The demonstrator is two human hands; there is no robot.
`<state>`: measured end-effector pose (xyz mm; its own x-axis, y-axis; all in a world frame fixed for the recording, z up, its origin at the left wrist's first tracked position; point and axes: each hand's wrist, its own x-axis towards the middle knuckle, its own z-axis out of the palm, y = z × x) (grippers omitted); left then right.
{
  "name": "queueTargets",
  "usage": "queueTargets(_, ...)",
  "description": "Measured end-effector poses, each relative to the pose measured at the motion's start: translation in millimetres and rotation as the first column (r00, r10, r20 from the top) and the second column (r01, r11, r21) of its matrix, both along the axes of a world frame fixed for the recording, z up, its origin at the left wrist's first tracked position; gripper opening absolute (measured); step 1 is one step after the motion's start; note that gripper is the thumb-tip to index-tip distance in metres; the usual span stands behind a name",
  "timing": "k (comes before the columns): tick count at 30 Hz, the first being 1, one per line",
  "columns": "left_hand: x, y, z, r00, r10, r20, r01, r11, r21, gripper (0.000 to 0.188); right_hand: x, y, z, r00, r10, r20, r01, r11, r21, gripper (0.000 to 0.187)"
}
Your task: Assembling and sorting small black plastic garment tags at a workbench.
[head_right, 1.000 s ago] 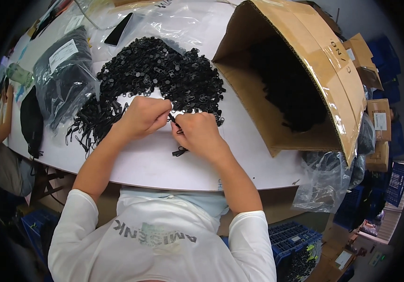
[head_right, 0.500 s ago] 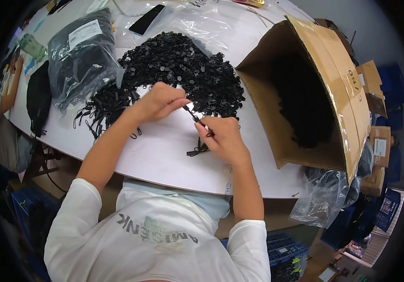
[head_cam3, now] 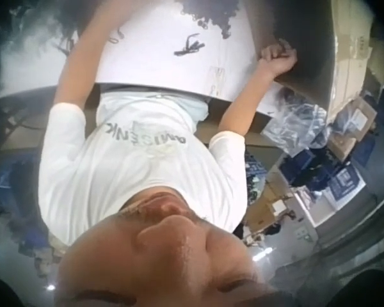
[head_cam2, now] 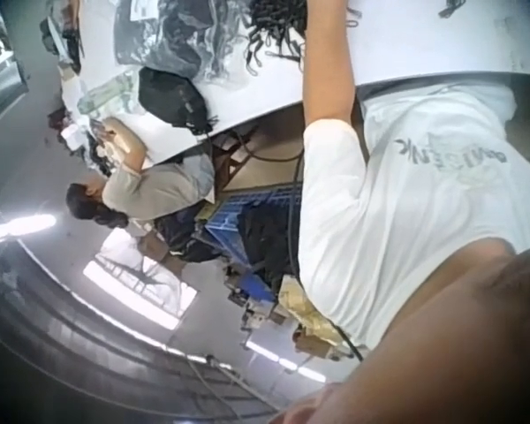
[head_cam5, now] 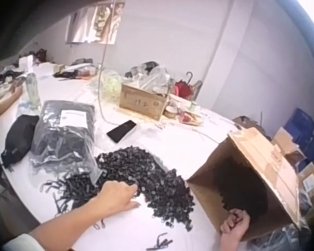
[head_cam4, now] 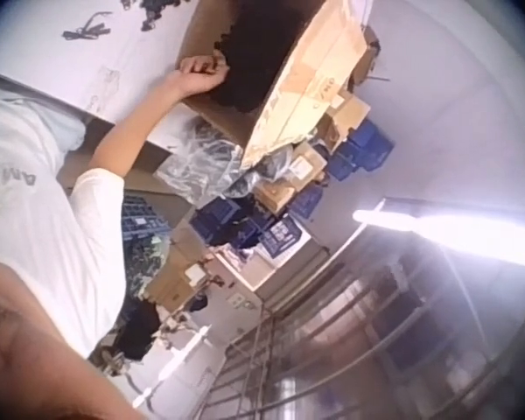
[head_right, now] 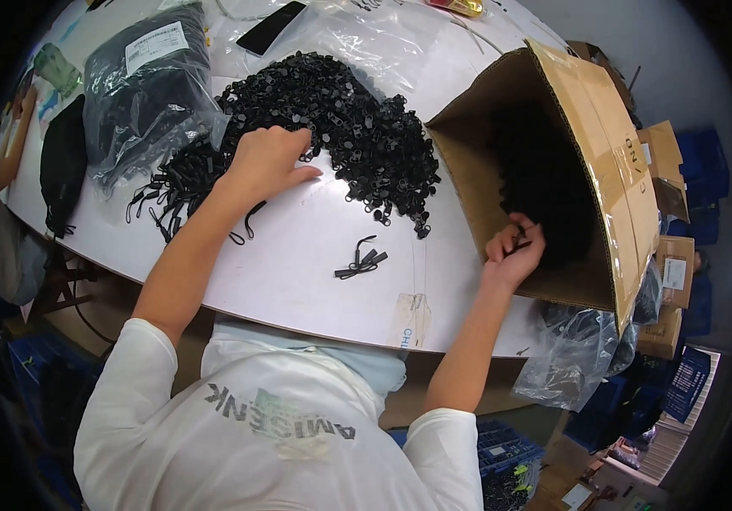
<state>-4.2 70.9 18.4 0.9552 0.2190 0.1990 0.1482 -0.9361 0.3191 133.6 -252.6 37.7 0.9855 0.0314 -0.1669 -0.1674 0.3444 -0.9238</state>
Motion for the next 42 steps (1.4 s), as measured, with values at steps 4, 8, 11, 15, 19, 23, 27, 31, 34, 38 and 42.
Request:
queueTargets(4,4,-2,-10,0.998,-0.020,-0.059,0.021,0.999,0.029,0.033,-26,27,-23,0.931,0.327,0.165,-0.311,0.943,-0.118,0.024)
queueTargets(8,4,-2,-14,0.997,-0.017,-0.069,0.019,1.000,0.021,0.018,-46,66,-21,0.871,0.468,0.147,-0.410,0.859,-0.306,0.024)
queueTargets(11,7,-3,-16,0.994,0.001,-0.113,-0.002,1.000,-0.002,0.016,-51,89,-12,0.841,0.512,0.172,-0.405,0.809,-0.427,0.026)
queueTargets(15,4,-6,-16,0.999,-0.034,0.013,0.035,0.993,-0.109,0.014,-53,109,-7,0.770,0.611,0.185,-0.474,0.742,-0.474,0.025)
queueTargets(19,1,-11,-8,0.972,-0.112,0.207,0.197,0.867,-0.458,0.011,-55,116,-8,0.709,0.698,0.105,-0.571,0.655,-0.495,0.018)
queueTargets(23,4,-15,1,0.985,-0.124,0.123,0.173,0.609,-0.774,0.007,-47,105,-27,0.636,0.748,0.188,-0.558,0.614,-0.558,0.014)
queueTargets(27,5,-17,-3,0.984,-0.101,0.149,0.181,0.565,-0.805,0.004,-49,102,-28,0.635,0.736,0.235,-0.432,0.590,-0.682,0.011)
queueTargets(31,7,-18,-4,0.972,-0.035,0.234,0.201,0.643,-0.739,0.011,-56,104,-19,0.650,0.723,0.233,-0.408,0.590,-0.697,0.012)
queueTargets(34,7,-18,-8,0.965,-0.057,0.255,0.230,0.648,-0.726,0.010,-62,106,-13,0.618,0.743,0.256,-0.388,0.571,-0.723,0.015)
queueTargets(38,7,-23,-4,0.967,-0.067,0.246,0.228,0.660,-0.716,0.012,-65,105,-11,0.578,0.771,0.267,-0.389,0.547,-0.741,0.019)
queueTargets(42,5,-25,-3,0.960,-0.094,0.265,0.256,0.681,-0.686,0.012,-69,108,-5,0.572,0.808,0.145,-0.370,0.411,-0.833,0.024)
